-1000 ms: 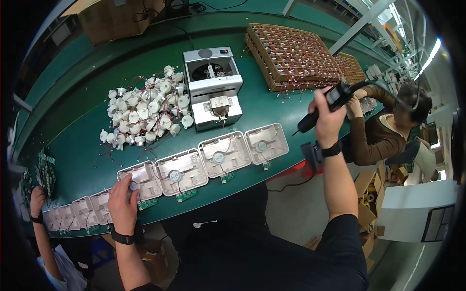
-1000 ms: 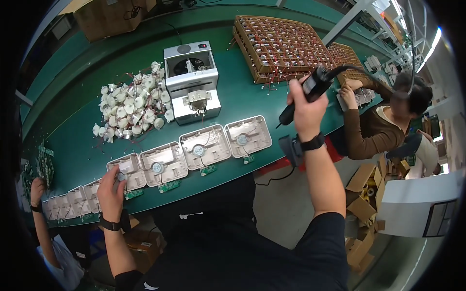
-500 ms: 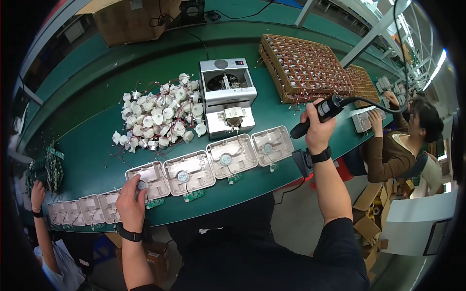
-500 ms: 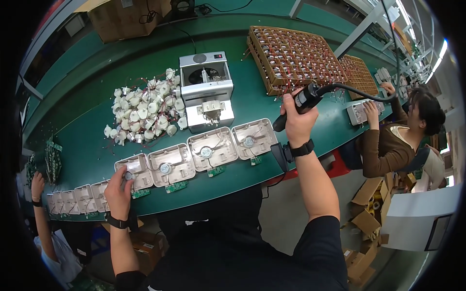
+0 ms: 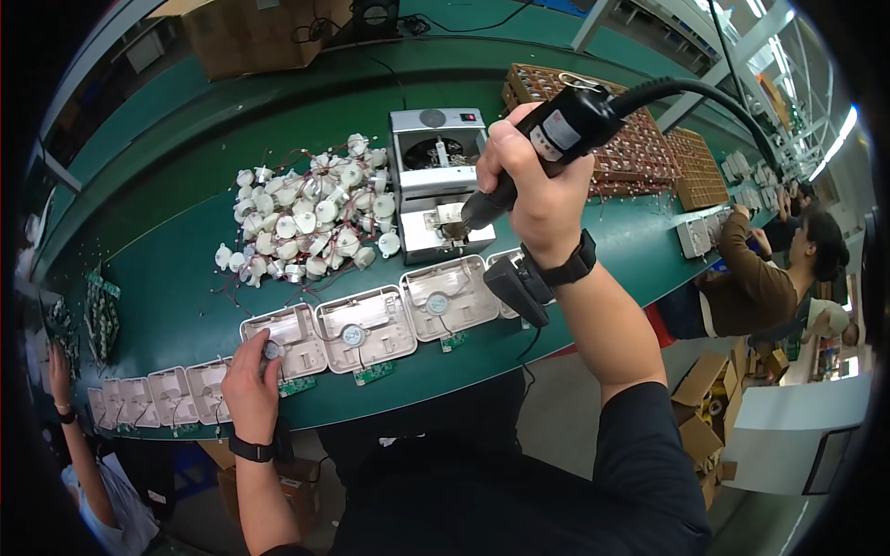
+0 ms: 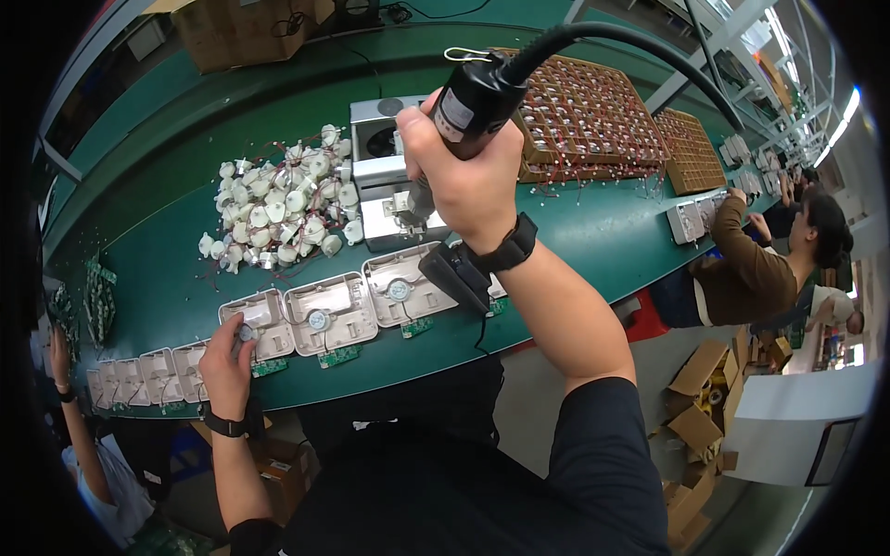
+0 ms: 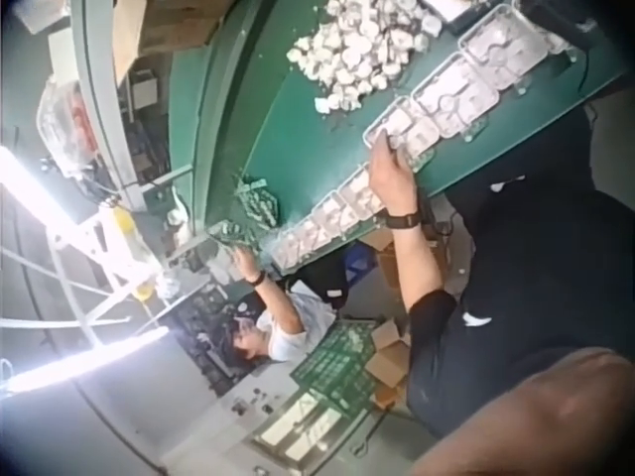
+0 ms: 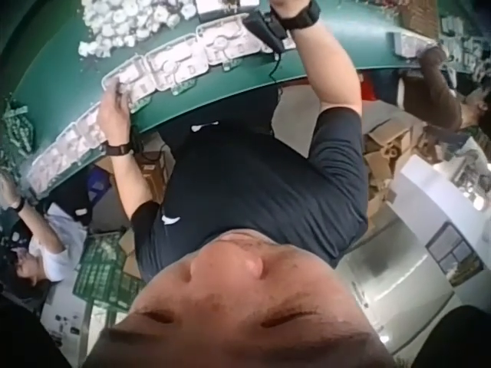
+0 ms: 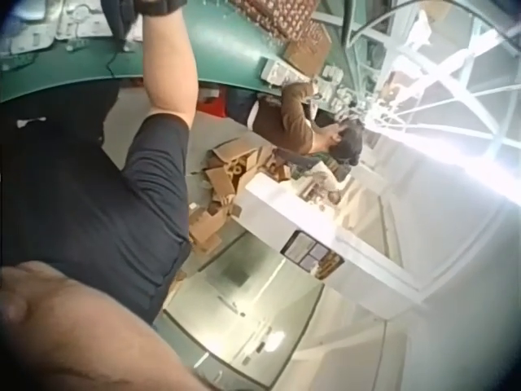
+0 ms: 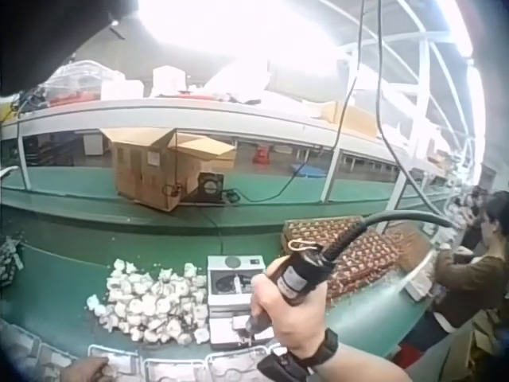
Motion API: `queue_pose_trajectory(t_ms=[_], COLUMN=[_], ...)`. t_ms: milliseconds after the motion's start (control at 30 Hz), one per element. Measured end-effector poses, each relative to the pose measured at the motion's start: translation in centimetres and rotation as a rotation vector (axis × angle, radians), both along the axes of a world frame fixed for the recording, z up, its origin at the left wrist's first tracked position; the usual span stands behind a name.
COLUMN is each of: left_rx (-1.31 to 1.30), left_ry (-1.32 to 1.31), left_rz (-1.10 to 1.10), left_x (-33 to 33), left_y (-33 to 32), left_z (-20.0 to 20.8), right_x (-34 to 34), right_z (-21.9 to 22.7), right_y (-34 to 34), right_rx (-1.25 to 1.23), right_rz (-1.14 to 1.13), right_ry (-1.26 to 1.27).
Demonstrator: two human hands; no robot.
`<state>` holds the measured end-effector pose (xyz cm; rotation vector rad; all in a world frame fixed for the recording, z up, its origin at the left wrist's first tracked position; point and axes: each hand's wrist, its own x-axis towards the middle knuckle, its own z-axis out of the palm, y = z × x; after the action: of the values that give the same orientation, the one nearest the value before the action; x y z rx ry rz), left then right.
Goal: Manually placing electronic components into a metal tray and securing them using an electric screwdriver.
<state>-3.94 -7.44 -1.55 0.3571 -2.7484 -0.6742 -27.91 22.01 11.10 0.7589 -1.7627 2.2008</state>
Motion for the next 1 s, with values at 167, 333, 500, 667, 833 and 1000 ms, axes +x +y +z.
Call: queue_pose_trajectory(t_ms=[167, 333, 500, 667, 833, 1000], left_rx=[-0.018, -0.038, -0.097, -0.102, -0.075, 0.138], left_ry=[0.017, -0.028, -0.035, -0.032, -0.045, -0.011], left_rz=[-0.018, -0.033, -0.07, -0.071, -0.075, -0.517], left_x=[-0.3, -0.1, -0.2, 1.0, 1.0, -3.9], left_y=[0.1, 0.1, 0.7, 2.1, 5.2, 13.7], left_z=[0.1, 0.4, 1.5, 3.6, 7.0, 7.3], right_x=[-0.7, 1.4, 5.8, 7.3, 7.0, 5.9], right_z=[-1.6, -0.7, 0.6, 0.5, -2.0, -3.9], right_y=[-0.4, 0.3, 4.8, 10.4, 13.1, 13.4], right_rx=[0.055, 0.039, -0.163, -0.144, -0.075, -0.031], right_rz=[-0.004, 0.055, 0.166, -0.025, -0.211, -0.26], right_ry=[-0.027, -0.147, -0.128, -0.088, -0.077, -0.11])
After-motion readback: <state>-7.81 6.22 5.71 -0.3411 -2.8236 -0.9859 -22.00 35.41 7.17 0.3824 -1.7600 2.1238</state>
